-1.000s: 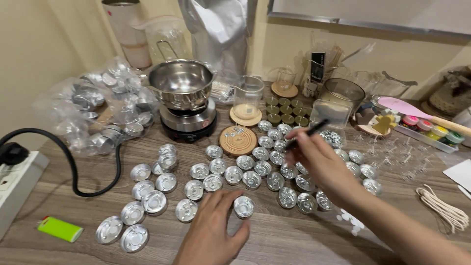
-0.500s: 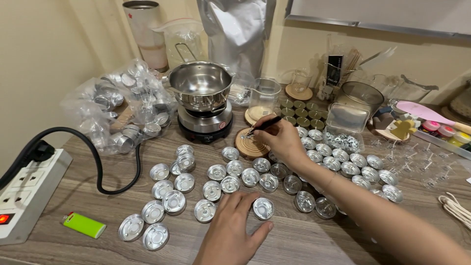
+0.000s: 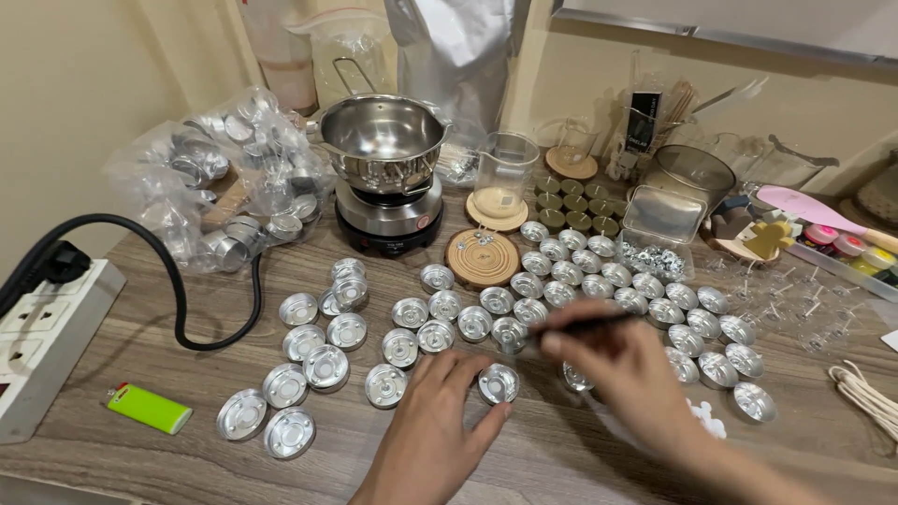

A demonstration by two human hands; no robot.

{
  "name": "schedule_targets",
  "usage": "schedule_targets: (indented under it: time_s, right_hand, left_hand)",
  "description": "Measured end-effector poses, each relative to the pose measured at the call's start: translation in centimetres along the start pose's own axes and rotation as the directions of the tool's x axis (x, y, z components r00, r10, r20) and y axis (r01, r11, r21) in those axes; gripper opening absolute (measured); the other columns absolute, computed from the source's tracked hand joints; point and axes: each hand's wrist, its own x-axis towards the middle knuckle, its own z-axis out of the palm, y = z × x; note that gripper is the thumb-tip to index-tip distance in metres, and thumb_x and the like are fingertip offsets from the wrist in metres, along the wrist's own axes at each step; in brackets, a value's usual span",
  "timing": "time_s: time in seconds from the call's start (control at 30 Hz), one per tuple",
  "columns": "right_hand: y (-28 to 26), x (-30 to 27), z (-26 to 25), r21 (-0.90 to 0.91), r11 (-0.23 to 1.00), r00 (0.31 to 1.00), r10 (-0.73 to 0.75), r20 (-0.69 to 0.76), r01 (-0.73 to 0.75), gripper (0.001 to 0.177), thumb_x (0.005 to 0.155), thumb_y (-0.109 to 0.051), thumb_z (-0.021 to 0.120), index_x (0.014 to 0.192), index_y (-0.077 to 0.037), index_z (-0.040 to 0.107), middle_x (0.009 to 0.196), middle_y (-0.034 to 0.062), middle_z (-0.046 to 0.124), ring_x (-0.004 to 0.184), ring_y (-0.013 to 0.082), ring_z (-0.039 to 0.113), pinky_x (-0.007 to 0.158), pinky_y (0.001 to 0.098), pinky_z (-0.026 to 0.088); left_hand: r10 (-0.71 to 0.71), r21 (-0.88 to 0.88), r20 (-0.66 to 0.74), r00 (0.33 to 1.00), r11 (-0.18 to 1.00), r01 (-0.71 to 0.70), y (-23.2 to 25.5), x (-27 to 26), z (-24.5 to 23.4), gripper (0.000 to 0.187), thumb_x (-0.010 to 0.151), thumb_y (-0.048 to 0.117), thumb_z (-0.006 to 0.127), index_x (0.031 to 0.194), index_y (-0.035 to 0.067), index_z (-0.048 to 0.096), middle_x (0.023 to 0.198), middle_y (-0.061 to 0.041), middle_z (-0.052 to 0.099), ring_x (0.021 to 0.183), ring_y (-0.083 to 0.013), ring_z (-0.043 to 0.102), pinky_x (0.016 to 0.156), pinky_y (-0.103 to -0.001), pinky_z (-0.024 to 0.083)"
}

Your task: Placing wick stickers into the center of silver tea light tins for candle making.

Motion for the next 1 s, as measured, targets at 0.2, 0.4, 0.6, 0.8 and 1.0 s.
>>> schedule_targets:
  time_s: [0.2, 0.4, 0.6, 0.8, 1.0]
  right_hand:
    - [4.5, -1.8, 1.2, 0.233, 0.959, 0.971, -0.198, 0.137, 0.162, 0.022, 0.083, -0.01, 0.076, 0.104, -0.002, 0.074, 0.109, 0.0098, 0.084, 0.094, 0.0166, 0.078, 0.083, 0.0314, 0.062]
    - [4.7, -1.6, 2.0, 0.183, 0.977, 0.975, -0.14, 0.175, 0.107, 0.021, 0.083, -0.008, 0.077, 0.103, -0.002, 0.075, 0.104, 0.0091, 0.085, 0.087, 0.0176, 0.076, 0.076, 0.0311, 0.06]
    - [5.0, -1.9, 2.2, 0.123, 0.957, 0.95, -0.278, 0.14, 0.262, 0.019, 0.085, -0.009, 0.077, 0.102, -0.002, 0.076, 0.107, 0.0078, 0.077, 0.095, 0.0152, 0.079, 0.084, 0.0301, 0.064]
    - [4.0, -2.5, 2.3, 0.084, 0.985, 0.977, -0.159, 0.14, 0.149, 0.022, 0.082, -0.011, 0.078, 0.103, -0.005, 0.077, 0.105, 0.0054, 0.078, 0.091, 0.0147, 0.079, 0.081, 0.0301, 0.064]
    - [3.5, -2.8, 2.2, -0.025, 0.99, 0.981, -0.131, 0.145, 0.136, 0.024, 0.083, -0.015, 0.078, 0.106, -0.009, 0.078, 0.101, 0.0019, 0.079, 0.083, 0.0116, 0.077, 0.073, 0.0281, 0.063]
  left_hand:
    - [0.0, -0.003, -0.025, 1.0, 1.0, 0.0, 0.6, -0.4, -0.3, 0.054, 0.085, 0.026, 0.075, 0.133, 0.004, 0.063, 0.127, -0.013, 0.063, 0.123, -0.0281, 0.054, 0.104, -0.045, 0.044]
    - [0.043, -0.033, -0.088, 0.995, 0.998, -0.046, 0.5, -0.6, -0.3, 0.052, 0.083, 0.026, 0.078, 0.13, 0.007, 0.066, 0.123, -0.011, 0.065, 0.12, -0.0277, 0.056, 0.103, -0.042, 0.045]
    - [0.008, -0.013, -0.054, 0.998, 1.0, -0.009, 0.8, -0.5, -0.5, 0.054, 0.083, 0.028, 0.077, 0.132, 0.007, 0.064, 0.124, -0.011, 0.063, 0.121, -0.0267, 0.055, 0.103, -0.042, 0.044]
    - [0.017, 0.005, -0.055, 0.998, 1.0, -0.017, 0.4, -0.5, -0.4, 0.054, 0.084, 0.028, 0.077, 0.132, 0.007, 0.065, 0.124, -0.011, 0.063, 0.122, -0.0267, 0.054, 0.104, -0.042, 0.044]
    - [0.003, -0.004, -0.047, 0.999, 1.0, -0.004, 0.6, -0.5, -0.3, 0.055, 0.084, 0.029, 0.076, 0.134, 0.007, 0.063, 0.125, -0.01, 0.063, 0.122, -0.0258, 0.055, 0.104, -0.041, 0.045]
